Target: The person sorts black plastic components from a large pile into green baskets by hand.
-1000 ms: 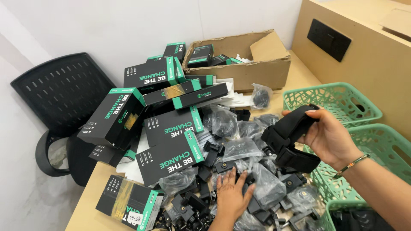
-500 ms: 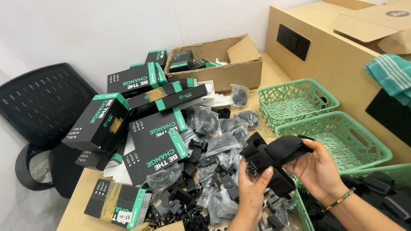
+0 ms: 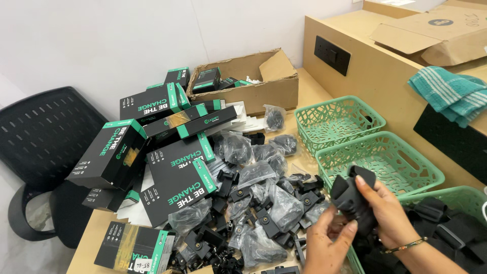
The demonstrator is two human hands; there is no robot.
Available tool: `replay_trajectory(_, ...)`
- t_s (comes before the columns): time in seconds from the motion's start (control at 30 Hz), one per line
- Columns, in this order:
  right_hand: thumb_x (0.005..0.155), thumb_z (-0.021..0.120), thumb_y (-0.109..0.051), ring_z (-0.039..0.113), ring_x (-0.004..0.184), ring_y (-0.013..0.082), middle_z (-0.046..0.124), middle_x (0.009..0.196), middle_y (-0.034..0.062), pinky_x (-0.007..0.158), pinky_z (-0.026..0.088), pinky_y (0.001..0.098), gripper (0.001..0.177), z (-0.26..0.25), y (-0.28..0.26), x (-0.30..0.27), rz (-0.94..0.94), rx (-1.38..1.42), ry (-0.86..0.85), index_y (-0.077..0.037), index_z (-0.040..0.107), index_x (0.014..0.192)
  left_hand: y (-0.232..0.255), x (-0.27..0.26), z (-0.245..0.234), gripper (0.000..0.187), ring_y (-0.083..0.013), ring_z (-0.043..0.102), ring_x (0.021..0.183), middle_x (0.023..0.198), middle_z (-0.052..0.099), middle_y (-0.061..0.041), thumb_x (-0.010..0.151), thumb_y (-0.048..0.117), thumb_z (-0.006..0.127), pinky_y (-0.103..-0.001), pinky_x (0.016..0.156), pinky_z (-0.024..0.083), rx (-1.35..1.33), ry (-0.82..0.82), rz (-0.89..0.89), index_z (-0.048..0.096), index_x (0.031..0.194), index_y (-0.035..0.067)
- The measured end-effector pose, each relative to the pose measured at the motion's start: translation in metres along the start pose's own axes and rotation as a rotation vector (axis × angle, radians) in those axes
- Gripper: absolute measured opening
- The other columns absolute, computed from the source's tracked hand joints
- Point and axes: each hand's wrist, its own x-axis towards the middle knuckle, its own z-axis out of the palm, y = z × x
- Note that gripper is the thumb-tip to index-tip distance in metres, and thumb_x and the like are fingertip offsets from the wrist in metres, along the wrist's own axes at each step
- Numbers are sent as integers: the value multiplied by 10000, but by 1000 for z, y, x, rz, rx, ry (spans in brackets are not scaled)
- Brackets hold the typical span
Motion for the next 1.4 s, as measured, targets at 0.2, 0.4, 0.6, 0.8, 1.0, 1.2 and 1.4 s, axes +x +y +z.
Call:
replay_trajectory(0.2,939,652,-297,668,677,128,742,913,74,605,558,311,386,-53,-63,5,69,-79,-122,-16,657,1202,-36,-20,0,461,-431,459,1403,1378,628,-181,981,400,678,-598,1147,290,800,-313,356,661,1349,123)
replay_trajectory(0.4,939,725,-234,773,667,265,785,925,221,582,618,388,442,-134,-63,29,174,-542,-92,27,612,1277,-124,-18,-3,300,-378,281,1629,1587,535,-49,1073,342,515,-745,1206,137,996,-466,353,716,1291,300)
replay_trajectory(0.6,841,835,-444,757,740,308,742,842,197,666,677,384,647,-199,-38,63,258,-1366,151,58,654,1206,-136,-19,-9,253,-372,298,1629,1575,552,-58,1064,340,550,-718,1217,158,967,-479,376,753,1200,276)
replay_trajectory(0.8,688,865,-413,737,1116,293,664,1313,183,887,629,339,1077,-210,-10,54,-203,-1951,210,-51,403,1590,-143,-26,-18,175,-264,500,1500,1525,586,-14,1045,344,572,-531,1185,450,1147,-402,666,684,1008,214)
replay_trajectory(1.0,812,616,-380,493,1444,396,445,1576,184,1158,449,445,884,-194,17,42,-702,-2324,378,-29,315,1566,-137,-23,-44,160,-224,529,1372,1341,588,37,1036,308,539,-482,1010,467,1167,-595,703,627,1155,247)
replay_trajectory(1.2,876,486,-450,494,1420,491,367,1580,333,1160,434,579,812,-252,52,57,-920,-2105,565,60,329,1488,-133,-30,-39,156,-240,528,1473,1364,608,53,1007,315,546,-515,1046,476,1160,-536,678,633,1120,252)
replay_trajectory(1.4,790,532,-149,562,1349,482,318,1653,439,1034,525,386,920,-252,43,59,-548,-2240,391,98,292,1642,-127,-24,-39,122,-224,516,1398,1311,623,60,988,305,565,-486,1079,492,1045,-569,627,635,1060,235)
